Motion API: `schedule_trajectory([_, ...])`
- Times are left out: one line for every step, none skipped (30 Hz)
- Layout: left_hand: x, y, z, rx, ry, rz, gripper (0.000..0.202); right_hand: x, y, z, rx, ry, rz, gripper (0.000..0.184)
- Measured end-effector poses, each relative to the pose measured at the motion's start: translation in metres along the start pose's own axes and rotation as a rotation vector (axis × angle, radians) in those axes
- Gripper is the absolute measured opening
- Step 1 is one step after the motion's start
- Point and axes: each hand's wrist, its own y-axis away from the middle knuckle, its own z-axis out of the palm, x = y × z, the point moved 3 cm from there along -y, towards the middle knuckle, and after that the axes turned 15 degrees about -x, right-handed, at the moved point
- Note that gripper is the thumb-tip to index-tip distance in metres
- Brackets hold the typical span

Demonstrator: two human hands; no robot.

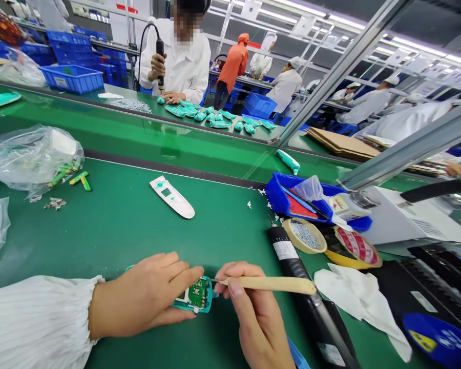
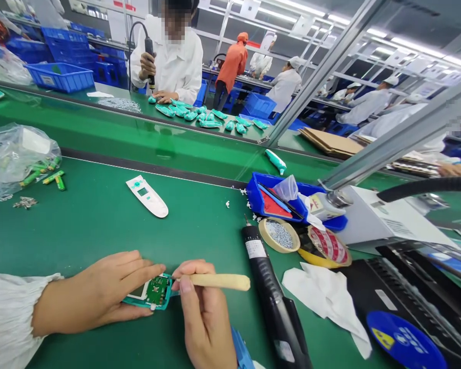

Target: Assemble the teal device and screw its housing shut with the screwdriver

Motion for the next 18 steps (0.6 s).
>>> schedule_trajectory([-0.0004,-0.0001,0.0000,0.000,0.010,0.000,0.044,-0.0001,-0.0004,0.0002,0.001,0.011,0.001,0.013])
schedule_trajectory([-0.0008,-0.0002,-0.0002,0.000,0.021,0.001,0.044,-0.0002,-0.0008,0.0003,0.001,0.019,0.001,0.013])
schedule_trajectory([-0.0011,-0.0002,-0.0006,0.001,0.032,0.002,0.044,-0.0003,-0.0014,0.0006,0.000,0.025,0.001,0.012])
schedule_trajectory([-0.0011,-0.0002,-0.0012,0.001,0.039,0.004,0.044,-0.0003,-0.0019,0.0009,-0.003,0.029,0.002,0.013])
schedule_trajectory([-0.0011,-0.0002,-0.0018,-0.001,0.044,0.004,0.044,-0.0003,-0.0024,0.0014,-0.010,0.032,0.003,0.013])
schedule_trajectory([-0.0009,-0.0001,-0.0025,-0.004,0.046,0.004,0.044,-0.0003,-0.0028,0.0018,-0.016,0.034,0.005,0.013])
schedule_trajectory([-0.0006,0.0000,-0.0030,-0.005,0.046,0.003,0.045,-0.0003,-0.0031,0.0022,-0.021,0.036,0.007,0.013])
schedule_trajectory([-0.0004,0.0002,-0.0034,-0.006,0.046,0.003,0.046,-0.0004,-0.0031,0.0024,-0.023,0.037,0.010,0.013])
schedule_trajectory([-0.0002,0.0003,-0.0035,-0.008,0.045,0.000,0.046,-0.0005,-0.0031,0.0026,-0.025,0.038,0.012,0.013])
schedule_trajectory([-0.0001,0.0004,-0.0034,-0.008,0.046,-0.001,0.046,-0.0006,-0.0030,0.0025,-0.026,0.039,0.013,0.013])
schedule_trajectory([-0.0002,0.0004,-0.0030,-0.007,0.047,-0.002,0.047,-0.0006,-0.0028,0.0024,-0.027,0.039,0.015,0.013])
schedule_trajectory([-0.0003,0.0003,-0.0025,-0.003,0.049,0.000,0.047,-0.0005,-0.0026,0.0022,-0.027,0.039,0.018,0.013])
schedule_trajectory([-0.0006,0.0000,-0.0018,-0.003,0.052,-0.002,0.047,-0.0002,-0.0024,0.0020,-0.027,0.038,0.021,0.012])
schedule_trajectory([-0.0010,-0.0003,-0.0012,0.000,0.054,0.000,0.047,0.0000,-0.0024,0.0017,-0.024,0.036,0.021,0.012])
schedule_trajectory([-0.0013,-0.0006,-0.0008,0.004,0.058,0.002,0.047,0.0003,-0.0024,0.0014,-0.019,0.036,0.020,0.012])
schedule_trajectory([-0.0016,-0.0009,-0.0007,0.007,0.061,0.003,0.047,0.0005,-0.0026,0.0012,-0.014,0.037,0.021,0.012])
schedule_trajectory([-0.0019,-0.0011,-0.0007,0.009,0.064,0.001,0.046,0.0006,-0.0028,0.0011,-0.010,0.039,0.019,0.012])
schedule_trajectory([-0.0021,-0.0012,-0.0010,0.011,0.067,0.000,0.046,0.0005,-0.0031,0.0010,-0.006,0.041,0.018,0.012])
